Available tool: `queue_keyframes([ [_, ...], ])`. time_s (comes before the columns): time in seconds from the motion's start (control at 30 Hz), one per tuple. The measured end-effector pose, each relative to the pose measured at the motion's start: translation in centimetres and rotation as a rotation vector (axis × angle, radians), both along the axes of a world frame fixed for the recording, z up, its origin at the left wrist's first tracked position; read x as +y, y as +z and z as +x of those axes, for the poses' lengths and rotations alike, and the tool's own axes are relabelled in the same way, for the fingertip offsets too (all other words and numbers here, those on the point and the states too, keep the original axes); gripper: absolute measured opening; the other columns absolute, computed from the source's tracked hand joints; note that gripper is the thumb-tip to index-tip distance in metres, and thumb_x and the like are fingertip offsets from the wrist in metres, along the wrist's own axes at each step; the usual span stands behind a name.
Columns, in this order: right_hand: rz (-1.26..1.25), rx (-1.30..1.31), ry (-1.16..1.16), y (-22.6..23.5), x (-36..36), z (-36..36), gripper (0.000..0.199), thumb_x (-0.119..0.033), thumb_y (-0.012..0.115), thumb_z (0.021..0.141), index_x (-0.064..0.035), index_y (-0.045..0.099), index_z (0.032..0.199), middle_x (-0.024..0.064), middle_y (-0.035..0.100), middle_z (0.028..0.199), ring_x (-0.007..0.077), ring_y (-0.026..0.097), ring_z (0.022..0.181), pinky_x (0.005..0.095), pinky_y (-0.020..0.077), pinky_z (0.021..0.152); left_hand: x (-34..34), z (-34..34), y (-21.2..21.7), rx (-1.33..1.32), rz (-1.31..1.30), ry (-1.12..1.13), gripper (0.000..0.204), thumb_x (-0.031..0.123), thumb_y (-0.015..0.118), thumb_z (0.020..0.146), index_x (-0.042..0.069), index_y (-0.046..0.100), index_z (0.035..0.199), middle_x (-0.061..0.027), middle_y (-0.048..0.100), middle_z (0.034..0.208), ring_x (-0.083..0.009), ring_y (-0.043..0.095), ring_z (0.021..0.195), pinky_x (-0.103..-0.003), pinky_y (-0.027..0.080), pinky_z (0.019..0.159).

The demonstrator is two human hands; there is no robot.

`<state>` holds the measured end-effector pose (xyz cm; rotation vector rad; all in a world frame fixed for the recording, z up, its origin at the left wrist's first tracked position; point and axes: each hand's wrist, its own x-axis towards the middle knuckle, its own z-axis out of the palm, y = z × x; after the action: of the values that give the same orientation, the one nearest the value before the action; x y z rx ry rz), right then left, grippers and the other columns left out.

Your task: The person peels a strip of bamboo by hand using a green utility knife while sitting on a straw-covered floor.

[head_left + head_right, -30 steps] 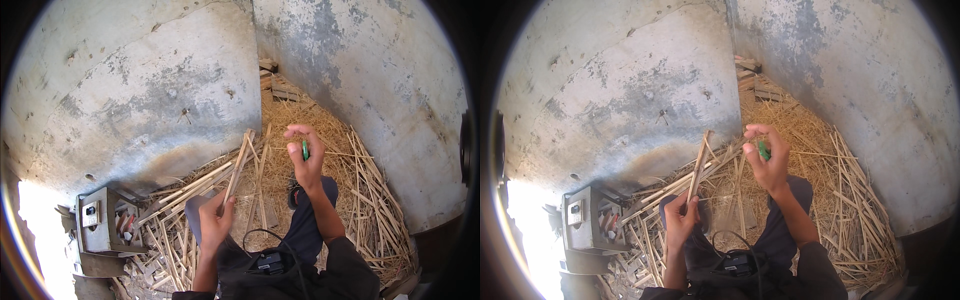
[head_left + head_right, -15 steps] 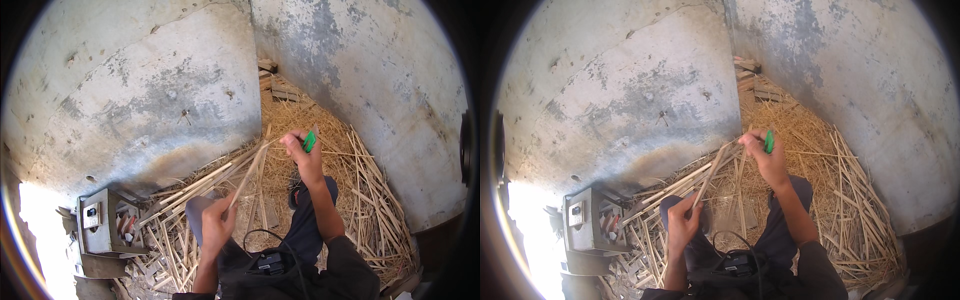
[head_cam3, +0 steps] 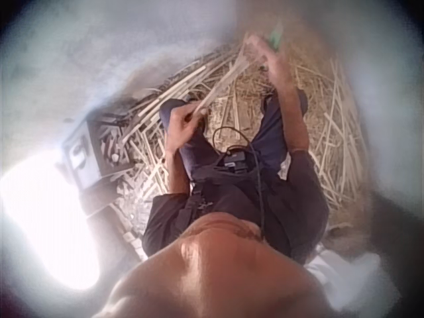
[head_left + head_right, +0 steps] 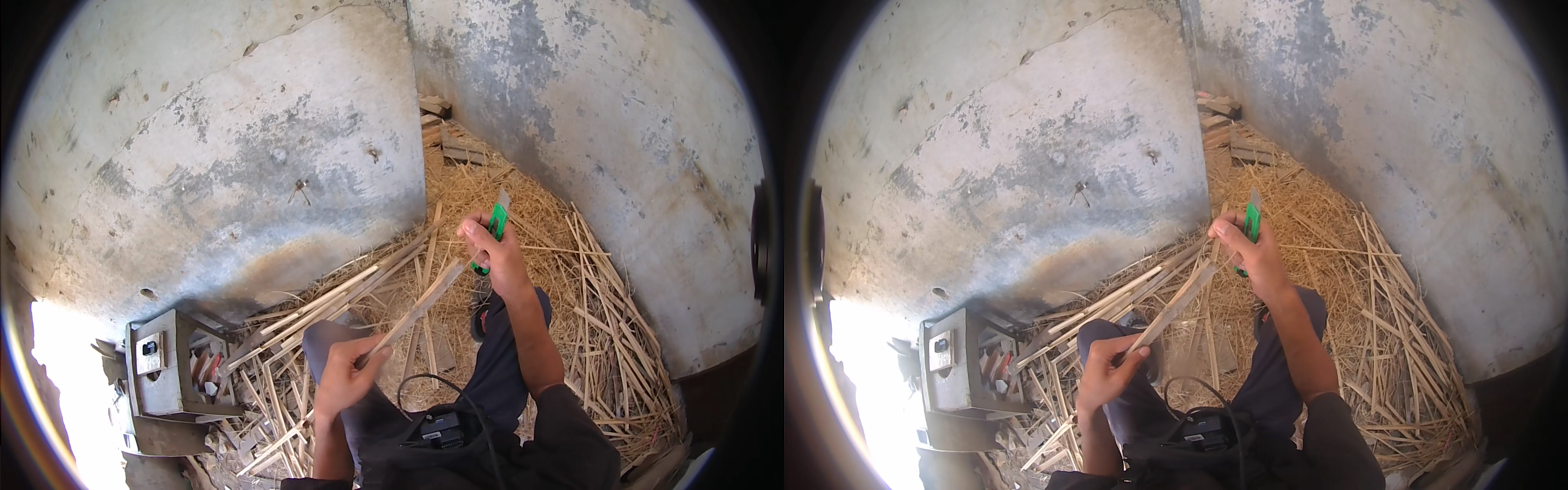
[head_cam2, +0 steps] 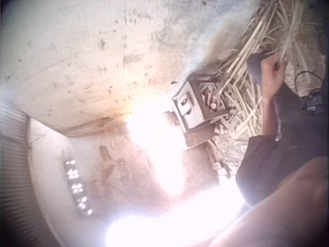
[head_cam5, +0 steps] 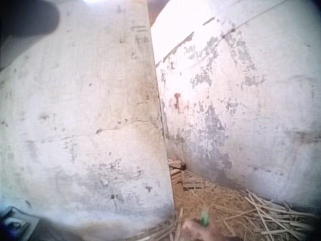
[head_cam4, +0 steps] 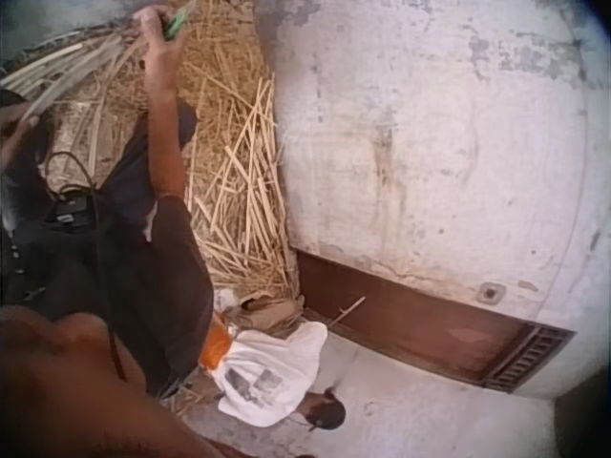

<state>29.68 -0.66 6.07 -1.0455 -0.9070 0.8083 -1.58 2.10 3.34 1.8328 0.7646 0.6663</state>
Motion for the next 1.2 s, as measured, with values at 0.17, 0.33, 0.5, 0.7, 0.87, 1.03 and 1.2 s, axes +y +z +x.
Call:
queue_keyframes([
  [0.17, -0.082, 0.073, 0.066, -1.0, 0.3, 0.8, 0.02, -0.023, 0.069, 0.104, -0.0047, 0.067, 0.098, -0.0094, 0.043, 0.065, 0.0005, 0.034, 0.049, 0.0224, 0.0252, 0.046, 0.2, -1.2, 1.3, -0.08, -0.33, -0.102, 0.028, 0.01, 0.069, 0.104, -0.002, 0.076, 0.128, 0.0049, 0.054, 0.065, -0.0033, 0.043, 0.058, -0.025, 0.033, 0.052],
  [0.33, 0.103, 0.266, 0.361, -1.6, -0.5, 2.0, 0.019, -0.02, 0.066, 0.103, -0.0095, 0.056, 0.09, -0.0081, 0.042, 0.065, 0.0021, 0.035, 0.047, 0.023, 0.0274, 0.045, 0.0, -0.2, 1.1, -0.27, -0.386, 0.104, 0.029, 0.015, 0.062, 0.11, -0.005, 0.074, 0.127, 0.0049, 0.052, 0.065, -0.0043, 0.043, 0.055, -0.024, 0.032, 0.05],
  [0.5, 0.216, 0.477, 0.449, -3.6, -1.2, 2.1, 0.022, -0.023, 0.064, 0.106, -0.011, 0.055, 0.089, -0.0075, 0.042, 0.063, 0.0027, 0.034, 0.045, 0.023, 0.028, 0.044, 0.4, -0.7, -0.7, -0.24, -0.422, 0.09, 0.027, 0.014, 0.063, 0.109, -0.004, 0.074, 0.126, 0.0037, 0.052, 0.068, -0.0048, 0.043, 0.055, -0.024, 0.032, 0.049],
  [0.7, 0.623, 0.645, 0.16, -2.2, -3.7, 8.7, 0.022, -0.029, 0.065, 0.109, -0.0101, 0.064, 0.098, -0.0078, 0.045, 0.064, 0.0035, 0.036, 0.045, 0.0234, 0.0294, 0.041, 0.7, -2.5, -0.2, -0.268, -0.449, 0.188, 0.036, 0.02, 0.068, 0.106, -0.005, 0.071, 0.132, 0.0029, 0.053, 0.071, -0.0038, 0.044, 0.054, -0.022, 0.033, 0.047],
  [0.87, -0.034, -0.685, -0.262, -4.4, -3.1, 8.9, 0.039, -0.039, 0.075, 0.1, -0.0087, 0.069, 0.124, 0.0066, 0.065, 0.092, 0.0184, 0.066, 0.081, 0.0321, 0.0545, 0.071, 0.2, -2.3, 0.2, -0.247, -0.406, 0.2, 0.035, 0.021, 0.066, 0.107, -0.006, 0.071, 0.13, 0.0032, 0.052, 0.071, -0.0037, 0.045, 0.056, -0.02, 0.034, 0.049],
  [1.03, -0.218, -1.085, -0.3, -4.0, -2.4, 2.2, 0.055, -0.05, 0.08, 0.093, -0.0066, 0.068, 0.125, 0.0126, 0.065, 0.115, 0.0245, 0.069, 0.102, 0.0418, 0.0566, 0.084, -1.1, -1.5, 1.4, -0.229, -0.45, 0.113, 0.034, 0.02, 0.057, 0.112, -0.002, 0.07, 0.135, 0.0049, 0.049, 0.072, -0.0041, 0.043, 0.058, -0.022, 0.033, 0.051],
  [1.2, 0.126, -0.644, -0.067, -3.8, -2.5, -2.2, 0.051, -0.048, 0.077, 0.096, -0.006, 0.068, 0.124, 0.0152, 0.065, 0.106, 0.0321, 0.07, 0.092, 0.0412, 0.0559, 0.082, -1.4, -0.8, 1.8, -0.294, -0.45, 0.026, 0.03, 0.028, 0.056, 0.113, 0.002, 0.069, 0.118, 0.0072, 0.042, 0.07, -0.0047, 0.036, 0.059, -0.025, 0.026, 0.054],
])
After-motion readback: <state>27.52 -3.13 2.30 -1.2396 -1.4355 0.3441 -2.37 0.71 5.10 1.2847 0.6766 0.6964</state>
